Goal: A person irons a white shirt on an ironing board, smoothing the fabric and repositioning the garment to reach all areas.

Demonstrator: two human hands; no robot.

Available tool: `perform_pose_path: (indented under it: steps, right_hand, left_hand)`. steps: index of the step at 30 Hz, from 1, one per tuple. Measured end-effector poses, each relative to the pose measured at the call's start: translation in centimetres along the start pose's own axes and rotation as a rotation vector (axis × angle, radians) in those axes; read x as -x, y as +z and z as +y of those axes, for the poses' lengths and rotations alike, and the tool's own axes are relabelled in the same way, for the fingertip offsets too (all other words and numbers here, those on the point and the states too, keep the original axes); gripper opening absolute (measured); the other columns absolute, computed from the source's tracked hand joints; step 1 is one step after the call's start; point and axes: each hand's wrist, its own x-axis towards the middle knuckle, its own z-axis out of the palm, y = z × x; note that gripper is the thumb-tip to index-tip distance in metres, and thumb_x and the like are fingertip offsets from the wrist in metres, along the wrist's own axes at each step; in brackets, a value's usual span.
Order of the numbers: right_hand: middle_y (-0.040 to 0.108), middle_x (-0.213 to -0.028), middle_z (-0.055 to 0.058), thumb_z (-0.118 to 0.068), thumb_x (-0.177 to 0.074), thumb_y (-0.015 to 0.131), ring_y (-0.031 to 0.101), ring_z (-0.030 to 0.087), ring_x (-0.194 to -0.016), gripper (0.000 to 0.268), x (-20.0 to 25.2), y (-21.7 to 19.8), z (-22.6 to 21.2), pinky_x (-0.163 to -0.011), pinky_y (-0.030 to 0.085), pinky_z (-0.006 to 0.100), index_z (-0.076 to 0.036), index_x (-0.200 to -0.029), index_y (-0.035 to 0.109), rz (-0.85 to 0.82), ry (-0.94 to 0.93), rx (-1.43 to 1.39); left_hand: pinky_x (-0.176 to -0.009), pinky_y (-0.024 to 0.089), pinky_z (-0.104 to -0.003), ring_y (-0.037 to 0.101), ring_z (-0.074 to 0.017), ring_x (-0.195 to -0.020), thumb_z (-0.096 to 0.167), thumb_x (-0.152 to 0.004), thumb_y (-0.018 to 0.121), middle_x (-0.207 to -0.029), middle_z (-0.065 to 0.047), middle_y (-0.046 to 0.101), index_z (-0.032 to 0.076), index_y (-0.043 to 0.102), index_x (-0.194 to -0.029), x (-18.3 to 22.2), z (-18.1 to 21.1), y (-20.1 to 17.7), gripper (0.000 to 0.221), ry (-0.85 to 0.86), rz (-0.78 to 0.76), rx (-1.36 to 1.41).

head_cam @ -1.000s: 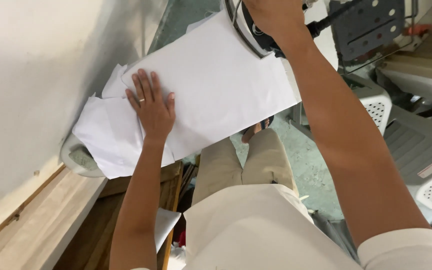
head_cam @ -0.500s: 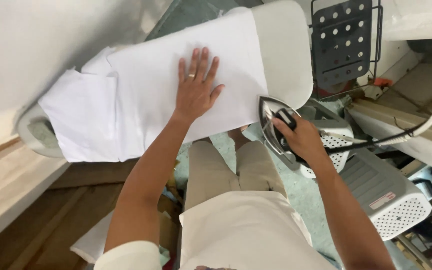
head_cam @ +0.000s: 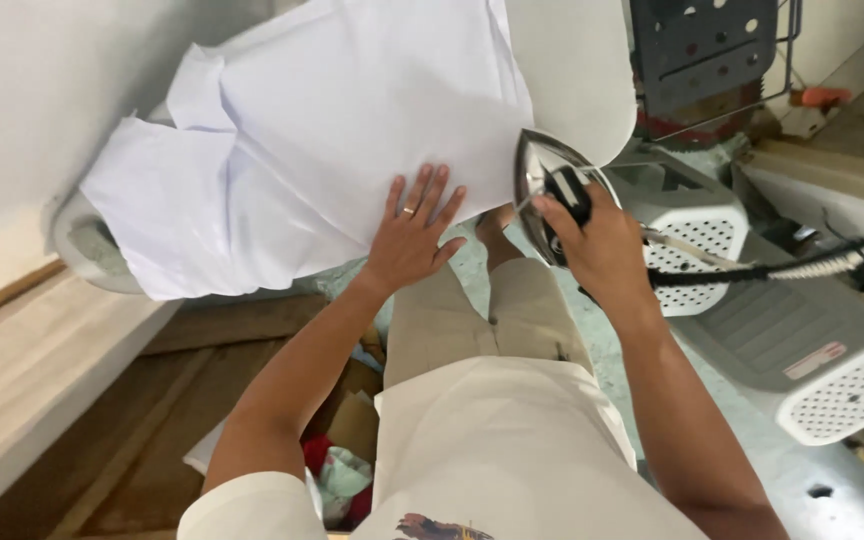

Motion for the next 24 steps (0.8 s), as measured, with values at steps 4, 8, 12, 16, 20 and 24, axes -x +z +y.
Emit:
perform_pose_path:
  steps: [4, 8, 12, 16, 20, 24]
  right_hand:
    - [0.082, -0.098, 0.032, -0.095, -0.119, 0.070, 0.087, 0.060, -0.107, 0.088, -2.5, 5.0, -4.0, -0.092, 0.070, 0.066, -0.007, -0.125, 0.074, 0.070, -0.065, -0.047]
    - [0.081, -0.091, 0.026, -0.093, -0.121, 0.071, 0.088, 0.055, -0.097, 0.086, -4.5, 9.3, -4.9, -0.082, 0.071, 0.063, -0.007, -0.124, 0.074, 0.133, -0.038, -0.123]
    - [0.085, -0.103, 0.036, -0.090, -0.123, 0.068, 0.087, 0.062, -0.106, 0.091, -7.6, 8.3, -7.6, -0.091, 0.070, 0.071, -0.001, -0.136, 0.077, 0.186, 0.008, -0.116]
    - [0.086, -0.125, 0.031, -0.096, -0.114, 0.045, 0.078, 0.063, -0.115, 0.105, -11.9, 2.8, -13.2, -0.093, 0.059, 0.072, -0.001, -0.148, 0.072, 0.077, 0.013, -0.134]
    - [0.082, -0.098, 0.019, -0.090, -0.123, 0.055, 0.079, 0.050, -0.085, 0.087, -16.7, 1.4, -13.6, -0.071, 0.058, 0.063, -0.005, -0.120, 0.072, 0.210, -0.112, -0.148]
    - [0.073, -0.090, 0.011, -0.087, -0.124, 0.056, 0.070, 0.036, -0.075, 0.082, -14.3, 0.6, -13.2, -0.064, 0.053, 0.053, -0.006, -0.120, 0.070, 0.143, -0.128, -0.154]
  left_hand:
    - [-0.147, 0.019, -0.080, 0.030, -0.0516, -0.187, 0.055, -0.117, 0.087, -0.202, -0.029, 0.038, 0.016, 0.056, -0.194, -0.2, -9.2, -1.4, 0.092, -0.178, 0.019, -0.119]
    - [-0.145, 0.006, -0.079, 0.025, -0.0536, -0.189, 0.063, -0.129, 0.064, -0.203, -0.034, 0.033, 0.011, 0.047, -0.199, 3.4, -16.1, -4.7, 0.089, -0.350, 0.053, -0.249]
    - [-0.146, 0.013, -0.077, 0.026, -0.0544, -0.189, 0.052, -0.129, 0.060, -0.203, -0.033, 0.032, 0.010, 0.049, -0.197, -1.3, -15.8, -4.7, 0.081, -0.260, 0.142, -0.120]
    - [-0.145, 0.044, -0.067, 0.049, -0.0459, -0.180, 0.008, -0.122, 0.068, -0.193, -0.022, 0.049, 0.005, 0.061, -0.180, -14.9, -16.0, -7.0, 0.059, -0.029, 0.246, 0.100]
    - [-0.136, 0.047, -0.068, 0.048, -0.0451, -0.173, 0.016, -0.126, 0.078, -0.188, -0.019, 0.051, 0.011, 0.067, -0.179, -23.1, -18.1, -5.9, 0.055, 0.105, 0.162, -0.041]
    - [-0.124, 0.051, -0.066, 0.057, -0.0449, -0.161, 0.019, -0.124, 0.081, -0.179, -0.019, 0.059, 0.016, 0.074, -0.173, -25.0, -20.6, -6.1, 0.050, 0.101, 0.144, -0.084]
